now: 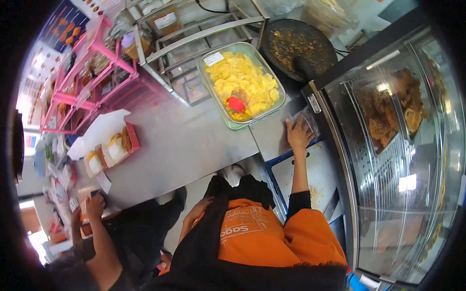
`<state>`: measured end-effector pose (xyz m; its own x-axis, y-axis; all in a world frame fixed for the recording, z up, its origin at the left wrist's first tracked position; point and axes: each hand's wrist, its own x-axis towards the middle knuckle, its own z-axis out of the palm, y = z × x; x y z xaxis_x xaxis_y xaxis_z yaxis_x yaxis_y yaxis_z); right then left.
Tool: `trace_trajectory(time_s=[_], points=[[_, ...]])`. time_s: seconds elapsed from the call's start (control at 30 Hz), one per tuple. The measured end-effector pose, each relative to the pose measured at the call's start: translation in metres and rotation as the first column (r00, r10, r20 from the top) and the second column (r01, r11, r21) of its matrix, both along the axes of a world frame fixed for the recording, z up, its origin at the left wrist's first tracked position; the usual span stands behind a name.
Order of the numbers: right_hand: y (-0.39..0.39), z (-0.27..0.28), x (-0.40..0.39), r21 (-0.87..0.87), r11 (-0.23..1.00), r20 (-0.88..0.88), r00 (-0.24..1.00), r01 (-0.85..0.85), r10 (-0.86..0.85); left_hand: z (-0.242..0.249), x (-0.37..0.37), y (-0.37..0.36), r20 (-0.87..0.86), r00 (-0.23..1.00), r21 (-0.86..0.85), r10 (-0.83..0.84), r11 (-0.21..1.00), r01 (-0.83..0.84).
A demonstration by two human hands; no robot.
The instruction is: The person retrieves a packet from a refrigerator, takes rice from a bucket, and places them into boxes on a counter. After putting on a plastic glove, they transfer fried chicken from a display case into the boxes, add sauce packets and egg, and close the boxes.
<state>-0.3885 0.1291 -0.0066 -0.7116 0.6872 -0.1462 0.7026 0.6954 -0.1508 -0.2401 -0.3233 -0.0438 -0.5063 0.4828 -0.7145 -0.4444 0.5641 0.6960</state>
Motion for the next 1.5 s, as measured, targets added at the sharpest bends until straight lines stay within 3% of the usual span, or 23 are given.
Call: trace_trajectory(time_s=[0.07,0.1,0.2,0.23,0.3,0.4,0.47,0.53,0.6,0.67,0.73,0.77,0.8,0.83,0.9,0.97,1.0,1.07,1.13,1.2,1.33,1.47,1.5], points=[[-0.012,0.01,0.006,0.017,0.994,-0.029,0.993,-0.112,0.113,-0.012,0.027,-0.007,0.218,0.937,-0.002,0.274,0.96,-0.28],[-0.015,0.026,0.012,-0.065,0.989,-0.107,0.986,-0.135,0.127,-0.012,0.043,-0.007,0.324,0.859,-0.02,0.397,0.911,-0.413],[-0.015,0.037,0.031,0.131,0.968,-0.1,0.969,-0.213,0.227,0.01,0.097,0.0,0.306,0.755,0.032,0.58,0.786,-0.617],[-0.016,0.043,0.035,0.113,0.967,-0.121,0.963,-0.229,0.242,0.016,0.111,0.002,0.325,0.717,0.038,0.617,0.749,-0.662],[-0.02,0.048,0.042,0.074,0.96,-0.168,0.946,-0.27,0.279,0.018,0.129,0.008,0.453,0.615,0.006,0.645,0.688,-0.726],[0.001,0.029,0.058,0.189,0.889,-0.134,0.886,-0.417,0.444,0.012,0.146,0.018,0.701,0.375,-0.102,0.606,0.606,-0.789],[-0.019,0.066,0.064,0.067,0.945,-0.235,0.915,-0.321,0.327,0.01,0.159,0.024,0.788,0.259,-0.142,0.558,0.575,-0.806],[-0.02,0.093,0.066,-0.028,0.949,-0.149,0.94,-0.313,0.306,0.005,0.174,0.032,0.817,0.237,-0.132,0.526,0.57,-0.811],[-0.021,0.122,0.061,-0.26,0.901,-0.2,0.932,-0.347,0.301,-0.002,0.193,0.038,0.818,0.27,-0.093,0.508,0.58,-0.809],[0.005,0.119,0.039,-0.181,0.695,-0.535,0.662,-0.696,0.524,-0.012,0.202,0.038,0.84,0.254,-0.087,0.48,0.579,-0.811],[-0.027,0.174,0.012,-0.212,0.639,-0.817,0.493,-0.739,0.299,-0.002,0.199,0.038,0.849,0.265,-0.078,0.457,0.604,-0.793],[-0.039,0.217,0.008,-0.08,0.619,-0.882,0.345,-0.781,0.322,-0.005,0.205,0.041,0.842,0.261,-0.098,0.472,0.61,-0.787],[-0.036,0.241,-0.001,0.011,0.544,-0.984,0.087,-0.839,0.154,-0.006,0.21,0.042,0.836,0.256,-0.117,0.486,0.614,-0.781],[-0.061,0.291,0.006,-0.184,0.366,-0.951,0.071,-0.912,-0.3,0.016,0.208,0.044,0.783,0.326,-0.096,0.53,0.621,-0.778],[-0.101,0.332,0.001,0.194,0.236,-0.853,-0.283,-0.952,-0.439,-0.011,0.235,0.05,0.798,0.311,-0.072,0.517,0.593,-0.802],[-0.159,0.347,0.011,0.508,0.105,-0.683,-0.474,-0.855,-0.555,-0.021,0.259,0.056,0.798,0.28,-0.076,0.534,0.55,-0.832],[-0.187,0.349,0.019,0.6,0.049,-0.607,-0.494,-0.799,-0.622,-0.017,0.267,0.06,0.78,0.266,-0.086,0.567,0.518,-0.851],[-0.24,0.351,0.042,0.718,-0.05,-0.489,-0.452,-0.694,-0.746,-0.02,0.289,0.065,0.785,0.237,-0.062,0.572,0.453,-0.889],[-0.284,0.353,0.07,0.775,-0.127,-0.424,-0.36,-0.619,-0.831,0.002,0.303,0.069,0.826,0.098,-0.1,0.556,0.315,-0.944],[-0.322,0.352,0.102,0.803,-0.191,-0.39,-0.255,-0.565,-0.885,-0.02,0.334,0.079,0.814,0.032,-0.099,0.58,0.193,-0.976],[-0.385,0.351,0.178,0.821,-0.296,-0.374,-0.069,-0.488,-0.925,-0.011,0.395,0.082,0.796,-0.053,-0.072,0.603,0.007,-0.997],[-0.443,0.349,0.265,0.825,-0.386,-0.371,0.12,-0.413,-0.921,-0.059,0.468,0.091,0.79,-0.174,-0.036,0.588,-0.239,-0.97],[-0.457,0.349,0.289,0.831,-0.404,-0.367,0.169,-0.382,-0.915,-0.046,0.481,0.086,0.756,-0.218,-0.082,0.617,-0.241,-0.967]])
